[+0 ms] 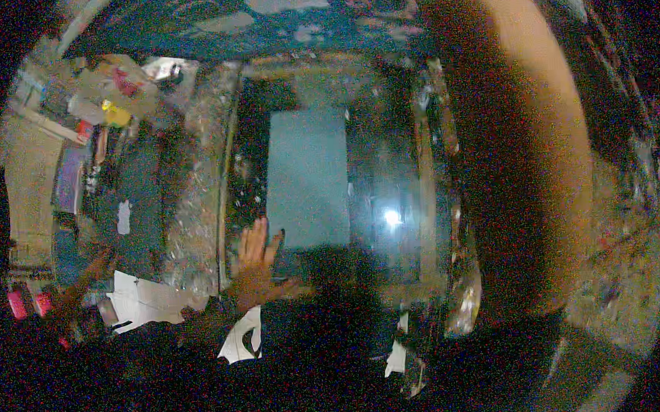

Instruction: The person performs screen printing by placing rectangular fabric pieces under a screen, applying white ink with a squeegee, and lifting the screen to reveal the printed design. The process is repeated for several pieces, including black and pink fabrics.

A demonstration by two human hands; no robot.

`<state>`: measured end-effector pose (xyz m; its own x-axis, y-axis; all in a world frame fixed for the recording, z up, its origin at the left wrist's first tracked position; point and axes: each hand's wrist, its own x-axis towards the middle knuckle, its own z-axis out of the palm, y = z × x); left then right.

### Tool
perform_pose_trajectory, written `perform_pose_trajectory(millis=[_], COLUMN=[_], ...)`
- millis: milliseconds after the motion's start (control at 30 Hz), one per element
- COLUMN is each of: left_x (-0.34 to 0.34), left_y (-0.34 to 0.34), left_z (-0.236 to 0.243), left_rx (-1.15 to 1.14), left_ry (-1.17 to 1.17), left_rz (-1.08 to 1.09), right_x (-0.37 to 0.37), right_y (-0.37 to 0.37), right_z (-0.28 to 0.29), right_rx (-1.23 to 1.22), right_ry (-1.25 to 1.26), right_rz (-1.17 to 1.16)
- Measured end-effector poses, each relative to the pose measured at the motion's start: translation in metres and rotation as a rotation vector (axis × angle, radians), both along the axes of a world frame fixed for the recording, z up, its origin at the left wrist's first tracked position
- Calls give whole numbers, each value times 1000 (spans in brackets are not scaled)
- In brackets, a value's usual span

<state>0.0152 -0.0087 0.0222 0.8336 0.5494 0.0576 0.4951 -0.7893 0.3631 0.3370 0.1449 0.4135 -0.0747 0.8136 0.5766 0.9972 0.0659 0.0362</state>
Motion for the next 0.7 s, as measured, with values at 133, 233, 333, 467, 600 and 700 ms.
perform_pose_trajectory(millis=[133, 233, 333, 467, 600, 700], left_x=[1, 12, -17, 2, 5, -41], left_y=[-1, -1, -8, -6, 5, 17], left_z=[-3, 2, -5, 25, 97, 29], left_rx=[-7, 55, 135, 46, -546, -1062], left_ry=[-55, -85, 16, -428, -1212, -1294], left_rz=[-48, -77, 47, 63, 451, 646], right_x=[8, 4, -41, -53, -92, -116], right_y=[-11, -38, 7, -71, -150, -194], right_z=[18, 25, -28, -62, -173, -254], right_rx=[-149, -199, 119, -14, 192, 54], right_ry=[199, 209, 110, 181, 108, 92], right_rz=[-94, -150, -145, -83, -10, 22])
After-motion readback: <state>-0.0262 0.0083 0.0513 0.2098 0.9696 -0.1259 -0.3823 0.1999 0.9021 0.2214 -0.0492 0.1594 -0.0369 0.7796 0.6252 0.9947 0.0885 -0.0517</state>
